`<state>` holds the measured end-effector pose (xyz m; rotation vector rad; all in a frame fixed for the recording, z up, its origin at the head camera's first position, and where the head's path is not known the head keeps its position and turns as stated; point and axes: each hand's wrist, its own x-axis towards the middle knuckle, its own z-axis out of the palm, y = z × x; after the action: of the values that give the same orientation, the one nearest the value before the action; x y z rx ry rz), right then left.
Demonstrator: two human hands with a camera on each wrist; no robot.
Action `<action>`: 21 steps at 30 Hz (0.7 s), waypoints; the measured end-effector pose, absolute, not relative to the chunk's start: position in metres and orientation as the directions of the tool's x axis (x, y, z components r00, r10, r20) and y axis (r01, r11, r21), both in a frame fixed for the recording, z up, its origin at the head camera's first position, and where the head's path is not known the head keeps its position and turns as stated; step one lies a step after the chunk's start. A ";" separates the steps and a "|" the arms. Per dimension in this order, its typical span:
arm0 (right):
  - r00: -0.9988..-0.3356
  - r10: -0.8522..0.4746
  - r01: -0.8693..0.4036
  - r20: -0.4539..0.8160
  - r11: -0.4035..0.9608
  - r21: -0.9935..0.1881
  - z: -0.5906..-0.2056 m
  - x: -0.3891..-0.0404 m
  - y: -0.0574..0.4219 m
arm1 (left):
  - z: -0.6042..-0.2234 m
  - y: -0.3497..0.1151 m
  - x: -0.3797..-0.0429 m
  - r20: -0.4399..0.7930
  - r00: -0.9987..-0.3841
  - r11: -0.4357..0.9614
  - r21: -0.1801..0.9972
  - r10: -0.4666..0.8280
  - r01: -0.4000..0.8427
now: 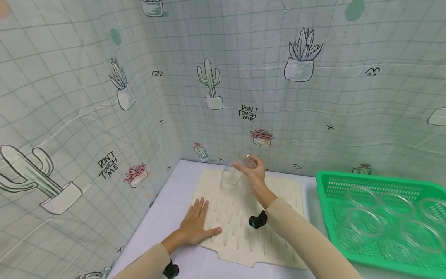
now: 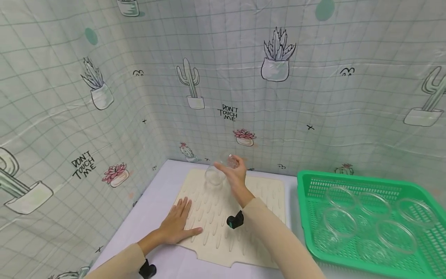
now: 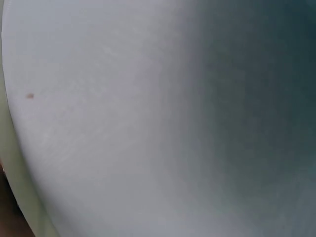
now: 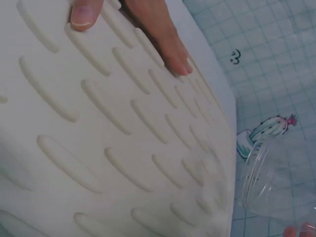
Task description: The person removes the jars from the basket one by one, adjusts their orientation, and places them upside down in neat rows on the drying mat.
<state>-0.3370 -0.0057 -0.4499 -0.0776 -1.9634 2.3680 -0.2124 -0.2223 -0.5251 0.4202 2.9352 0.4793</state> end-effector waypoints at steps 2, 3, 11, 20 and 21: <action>-0.997 0.071 -0.020 0.011 -0.124 -0.992 -0.451 -0.340 -0.009 | -0.524 -0.221 -0.213 -0.108 -0.950 0.919 0.305 0.293 0.249; -0.998 0.068 -0.020 0.014 -0.097 -0.995 -0.452 -0.342 -0.010 | -0.524 -0.221 -0.213 -0.112 -0.949 0.919 0.304 0.296 0.251; -0.997 0.006 -0.072 0.072 -0.005 -0.997 -0.463 -0.350 -0.024 | -0.515 -0.219 -0.208 -0.119 -0.941 0.900 0.352 0.316 0.257; -0.995 -0.030 -0.102 0.100 0.090 -0.991 -0.464 -0.357 -0.036 | -0.522 -0.221 -0.209 -0.095 -0.945 0.905 0.332 0.311 0.265; -0.996 -0.032 -0.090 0.087 0.109 -0.990 -0.463 -0.358 -0.037 | -0.522 -0.221 -0.210 -0.093 -0.946 0.904 0.337 0.312 0.265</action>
<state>-0.3576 -0.0370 -0.4633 0.1279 -2.3064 2.0645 -0.2097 -0.2213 -0.5221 0.4452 2.9230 0.4870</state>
